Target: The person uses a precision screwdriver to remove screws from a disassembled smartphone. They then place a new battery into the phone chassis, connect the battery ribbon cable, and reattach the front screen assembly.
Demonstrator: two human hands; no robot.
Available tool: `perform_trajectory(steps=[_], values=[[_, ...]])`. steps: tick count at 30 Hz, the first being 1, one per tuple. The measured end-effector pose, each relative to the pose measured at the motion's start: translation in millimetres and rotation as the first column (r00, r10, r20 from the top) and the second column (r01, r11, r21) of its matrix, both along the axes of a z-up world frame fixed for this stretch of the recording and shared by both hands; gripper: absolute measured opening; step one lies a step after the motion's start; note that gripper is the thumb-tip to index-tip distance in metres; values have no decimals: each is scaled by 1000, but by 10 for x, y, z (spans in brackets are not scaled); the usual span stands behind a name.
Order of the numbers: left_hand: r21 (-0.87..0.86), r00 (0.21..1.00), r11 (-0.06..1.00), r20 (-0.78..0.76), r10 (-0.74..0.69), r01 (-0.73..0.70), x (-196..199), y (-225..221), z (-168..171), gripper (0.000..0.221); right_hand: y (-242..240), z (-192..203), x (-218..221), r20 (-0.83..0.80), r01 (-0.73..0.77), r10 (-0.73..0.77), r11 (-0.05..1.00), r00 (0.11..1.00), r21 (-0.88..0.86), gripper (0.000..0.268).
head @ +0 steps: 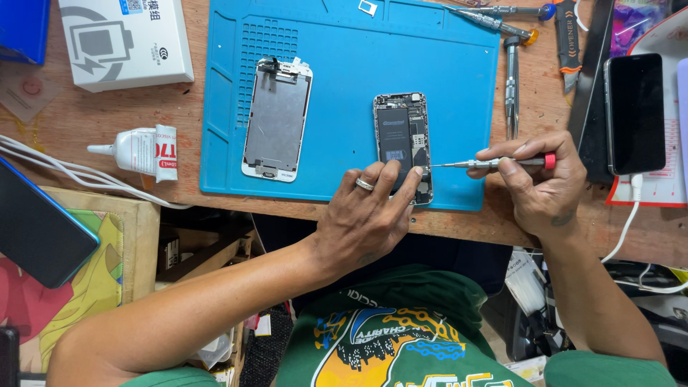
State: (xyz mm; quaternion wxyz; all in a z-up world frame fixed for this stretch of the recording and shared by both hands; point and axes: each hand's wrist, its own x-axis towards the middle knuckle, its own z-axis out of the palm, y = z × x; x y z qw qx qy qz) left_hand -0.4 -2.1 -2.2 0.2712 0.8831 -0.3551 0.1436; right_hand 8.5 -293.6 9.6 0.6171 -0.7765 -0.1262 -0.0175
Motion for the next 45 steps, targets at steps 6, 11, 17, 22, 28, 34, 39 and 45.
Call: perform_trajectory(steps=[6, 11, 17, 22, 28, 34, 39, 45], values=[[-2, 1000, 1000, 4, 3, -3, -5, -5, -12, 53, 1, -14, -2, 3, -14, 14, 1000, 1000, -28, 16], [-4, 1000, 1000, -7, -1, 1, 0, -6, -21, 53, -36, -28, 3, 7, -24, 24, 999, 1000, -23, 16], [-18, 1000, 1000, -1, 5, -5, -13, 1, -1, 53, 23, 64, -25, 47, -28, 34, 994, 998, -106, 18], [-12, 1000, 1000, -4, 4, -4, -2, -2, 6, 53, 227, 363, -16, 173, -88, 154, 937, 973, -339, 24], [-10, 1000, 1000, 3, 6, -6, -8, 6, 25, 55, 560, 817, 208, 222, -152, 416, 696, 882, -702, 28], [-18, 998, 1000, 56, 8, -7, 9, 14, 15, 53, 833, 1075, 340, 196, 0, 350, 489, 916, -872, 37], [-20, 1000, 1000, 25, -11, 11, 10, 11, -12, 53, 861, 1096, 336, 276, -33, 402, 613, 873, -790, 25], [-14, 999, 1000, 29, 16, -15, -4, 6, 20, 53, 750, 1039, 319, 219, -95, 409, 623, 886, -777, 19]])
